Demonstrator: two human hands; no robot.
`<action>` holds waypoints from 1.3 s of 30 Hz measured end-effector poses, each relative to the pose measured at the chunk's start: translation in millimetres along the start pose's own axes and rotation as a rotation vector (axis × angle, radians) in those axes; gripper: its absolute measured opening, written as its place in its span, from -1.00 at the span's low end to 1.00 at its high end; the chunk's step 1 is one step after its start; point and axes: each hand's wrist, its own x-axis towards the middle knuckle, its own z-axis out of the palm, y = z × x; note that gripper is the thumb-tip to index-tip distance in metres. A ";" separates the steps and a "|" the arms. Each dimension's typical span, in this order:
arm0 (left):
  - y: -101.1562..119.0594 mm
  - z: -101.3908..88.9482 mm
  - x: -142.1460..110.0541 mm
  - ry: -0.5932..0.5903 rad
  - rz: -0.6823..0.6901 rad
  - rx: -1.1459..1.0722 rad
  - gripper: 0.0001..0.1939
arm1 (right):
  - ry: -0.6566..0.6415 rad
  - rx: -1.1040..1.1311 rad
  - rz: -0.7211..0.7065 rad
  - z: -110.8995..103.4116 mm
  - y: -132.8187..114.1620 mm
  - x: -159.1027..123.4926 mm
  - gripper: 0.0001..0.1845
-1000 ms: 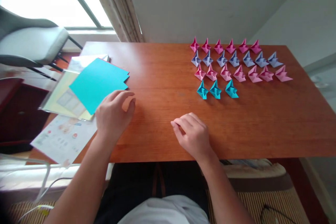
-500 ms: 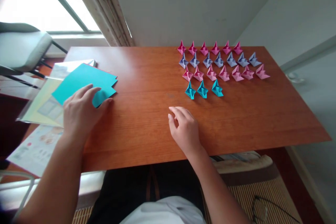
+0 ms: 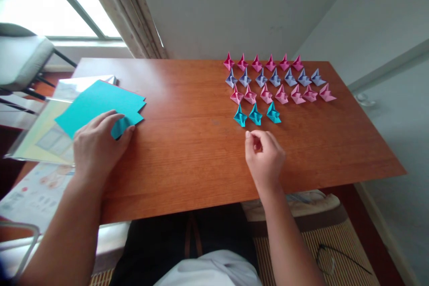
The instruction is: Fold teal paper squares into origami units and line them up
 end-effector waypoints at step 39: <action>0.0 1.6 -1.5 0.012 0.002 0.002 -0.64 | -0.144 -0.320 0.124 21.5 51.2 33.8 -0.72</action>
